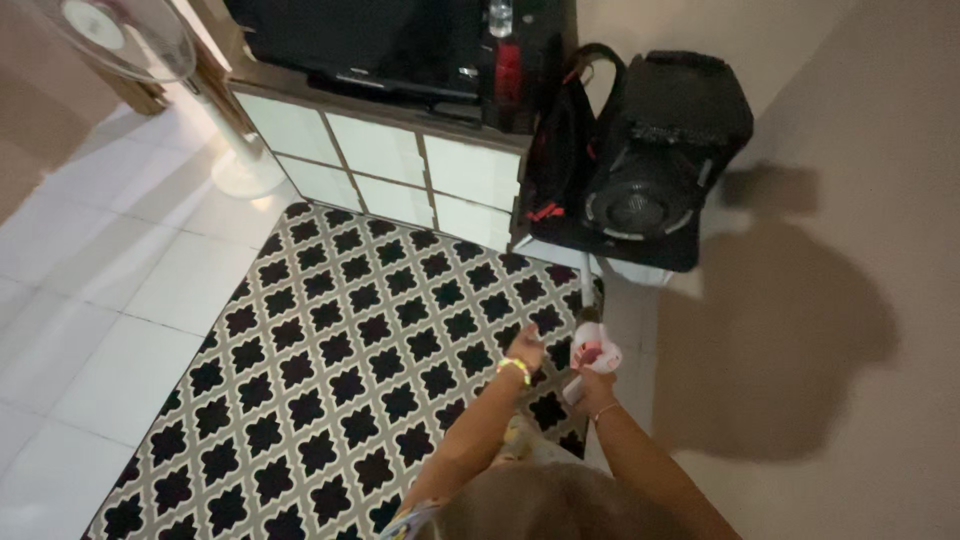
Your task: The person vacuums a black and white patterned rug using a handheld vacuum cleaner, moving it back and forth across different sections of the rug.
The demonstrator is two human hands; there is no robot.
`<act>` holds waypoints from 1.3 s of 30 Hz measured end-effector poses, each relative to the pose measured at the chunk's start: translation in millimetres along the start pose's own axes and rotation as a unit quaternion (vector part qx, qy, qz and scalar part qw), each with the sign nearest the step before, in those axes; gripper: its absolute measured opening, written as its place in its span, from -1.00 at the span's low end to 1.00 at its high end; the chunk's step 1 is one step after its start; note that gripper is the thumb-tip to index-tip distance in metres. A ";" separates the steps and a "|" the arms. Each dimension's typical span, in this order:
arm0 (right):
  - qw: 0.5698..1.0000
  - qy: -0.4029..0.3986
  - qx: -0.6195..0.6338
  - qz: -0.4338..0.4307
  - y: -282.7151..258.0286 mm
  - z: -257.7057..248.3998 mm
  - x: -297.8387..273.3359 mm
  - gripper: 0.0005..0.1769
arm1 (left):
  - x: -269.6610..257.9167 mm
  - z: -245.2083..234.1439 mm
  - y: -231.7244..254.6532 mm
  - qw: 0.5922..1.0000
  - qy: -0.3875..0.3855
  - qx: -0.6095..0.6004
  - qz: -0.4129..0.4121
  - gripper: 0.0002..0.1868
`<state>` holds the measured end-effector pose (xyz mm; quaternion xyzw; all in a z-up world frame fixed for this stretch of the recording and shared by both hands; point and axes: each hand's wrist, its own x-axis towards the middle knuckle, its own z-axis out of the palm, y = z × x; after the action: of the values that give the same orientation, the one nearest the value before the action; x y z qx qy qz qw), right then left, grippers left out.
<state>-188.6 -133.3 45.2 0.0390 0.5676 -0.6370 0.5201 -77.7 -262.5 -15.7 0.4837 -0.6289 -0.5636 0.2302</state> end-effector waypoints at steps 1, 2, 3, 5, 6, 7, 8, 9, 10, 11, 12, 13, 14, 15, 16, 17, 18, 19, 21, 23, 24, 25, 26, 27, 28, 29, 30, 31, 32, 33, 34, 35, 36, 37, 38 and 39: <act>1.000 -0.006 0.003 0.001 -4.9 0.1 3.6 -0.59 | 0.1 8.8 3.0 0.999 -0.006 0.038 0.023 -0.46; 1.000 -0.011 0.006 0.008 -9.6 -1.4 5.7 -0.59 | -1.9 19.6 7.6 0.996 -0.013 0.076 0.044 -0.45; 1.000 -0.014 0.010 0.011 -14.2 -3.2 7.5 -0.58 | -4.8 29.5 13.1 0.991 -0.019 0.113 0.063 -0.44; 0.999 -0.025 0.013 0.022 -24.4 -7.8 11.6 -0.58 | -2.6 42.0 29.0 0.976 -0.024 0.186 0.108 -0.42; 0.999 -0.027 0.014 0.028 -27.7 -12.0 10.8 -0.57 | -7.5 46.8 35.0 0.977 -0.015 0.185 0.108 -0.42; 0.999 -0.027 0.014 0.034 -30.8 -15.4 10.3 -0.57 | -15.7 51.1 43.2 0.987 -0.053 0.135 0.073 -0.47; 0.999 -0.026 0.015 0.041 -32.9 -18.4 10.3 -0.57 | -23.7 55.1 50.3 0.991 -0.092 0.085 0.040 -0.50; 0.998 -0.025 0.016 0.047 -35.5 -20.9 10.9 -0.56 | -28.4 58.1 57.5 0.991 -0.132 0.035 0.008 -0.52; 0.998 -0.023 0.018 0.054 -35.9 -22.8 9.3 -0.56 | -36.4 58.5 60.8 0.992 -0.124 0.034 0.007 -0.52; 0.998 -0.021 0.018 0.061 -36.8 -25.8 7.3 -0.56 | -46.1 58.4 60.3 0.991 -0.119 -0.026 -0.061 -0.45; 0.997 -0.020 0.020 0.069 -35.1 -27.1 6.0 -0.55 | -49.9 56.1 57.9 0.982 -0.111 -0.085 -0.128 -0.32; 0.997 -0.018 0.021 0.075 -33.5 -29.4 4.1 -0.55 | -50.6 54.2 53.6 0.983 -0.104 -0.085 -0.128 -0.32; 0.996 -0.018 0.021 0.083 -33.6 -31.3 3.0 -0.54 | -53.4 54.3 46.0 0.988 -0.086 -0.061 -0.114 -0.35; 0.996 -0.018 0.021 0.089 -33.8 -32.2 2.2 -0.54 | -52.4 53.3 36.3 0.992 -0.069 -0.036 -0.100 -0.36; 0.995 -0.013 0.023 0.093 -34.4 -35.1 0.2 -0.54 | -46.7 52.8 26.2 0.992 -0.064 -0.036 -0.098 -0.36; 0.995 -0.015 0.022 0.096 -36.6 -32.7 2.4 -0.53 | -38.8 51.7 14.8 0.994 -0.041 -0.027 -0.099 -0.38; 0.995 -0.016 0.020 0.097 -37.7 -31.4 3.7 -0.53 | -32.3 51.9 2.7 0.995 -0.019 -0.018 -0.101 -0.39; 0.995 -0.017 0.019 0.101 -39.0 -30.1 5.4 -0.52 | -26.0 51.9 -7.6 0.995 0.003 -0.008 -0.104 -0.41; 0.994 -0.017 0.022 0.104 -36.6 -30.2 4.2 -0.52 | -24.5 50.8 -16.8 0.993 0.041 0.013 -0.109 -0.43; 0.994 -0.017 0.026 0.105 -35.5 -28.9 5.0 -0.51 | -28.8 45.6 -16.2 0.989 0.028 -0.036 -0.140 -0.45; 0.994 -0.016 0.031 0.106 -34.8 -29.2 4.5 -0.50 | -33.6 42.7 -10.8 0.981 0.017 -0.087 -0.171 -0.47; 0.994 -0.016 0.032 0.107 -35.1 -29.0 4.9 -0.50 | -38.4 40.5 -3.9 0.981 0.015 -0.086 -0.172 -0.47; 0.994 -0.014 0.033 0.107 -34.9 -28.7 5.0 -0.50 | -42.9 38.1 3.2 0.984 0.030 -0.067 -0.165 -0.49; 0.994 -0.013 0.036 0.107 -34.2 -28.1 4.8 -0.49 | -47.3 35.3 10.2 0.985 0.045 -0.048 -0.158 -0.51; 0.993 -0.012 0.037 0.107 -35.3 -27.1 5.6 -0.49 | -51.6 32.5 17.3 0.985 0.044 -0.048 -0.157 -0.51; 0.993 -0.011 0.039 0.109 -35.2 -26.5 5.2 -0.48 | -57.1 29.7 23.5 0.983 0.028 -0.058 -0.173 -0.52; 0.993 -0.009 0.040 0.108 -35.1 -25.7 4.9 -0.48 | -61.6 26.7 29.2 0.980 0.012 -0.067 -0.188 -0.52; 0.993 -0.010 0.042 0.110 -34.2 -25.1 4.0 -0.47 | -64.3 24.0 34.2 0.980 0.011 -0.067 -0.188 -0.52; 0.993 -0.008 0.042 0.110 -33.5 -24.0 4.0 -0.47 | -65.9 21.9 37.7 0.977 -0.001 -0.083 -0.196 -0.54; 0.993 -0.007 0.044 0.109 -33.5 -23.5 4.1 -0.46 | -66.7 19.6 39.9 0.974 -0.013 -0.099 -0.205 -0.56; 0.993 -0.006 0.046 0.110 -32.3 -23.5 2.8 -0.46 | -68.8 16.9 40.4 0.974 -0.016 -0.097 -0.205 -0.56; 0.993 -0.003 0.050 0.111 -31.3 -22.8 1.8 -0.46 | -71.4 15.3 40.1 0.973 -0.019 -0.100 -0.205 -0.57; 0.993 -0.001 0.050 0.108 -30.3 -23.4 0.2 -0.45 | -72.9 14.0 39.4 0.974 -0.022 -0.097 -0.204 -0.57; 0.992 0.004 0.053 0.111 -28.1 -23.1 -2.2 -0.45 | -75.2 12.2 38.1 0.974 -0.025 -0.096 -0.203 -0.58; 0.992 0.007 0.054 0.112 -27.3 -21.9 -4.5 -0.44 | -76.2 9.6 37.9 0.975 -0.028 -0.095 -0.201 -0.59; 0.992 0.009 0.054 0.112 -25.8 -21.1 -7.8 -0.44 | -78.2 8.0 37.5 0.975 -0.032 -0.094 -0.200 -0.59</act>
<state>-214.7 -117.2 60.4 0.1366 0.5288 -0.6041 0.5804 -64.1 -194.6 37.1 0.5575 -0.4707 -0.6699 0.1374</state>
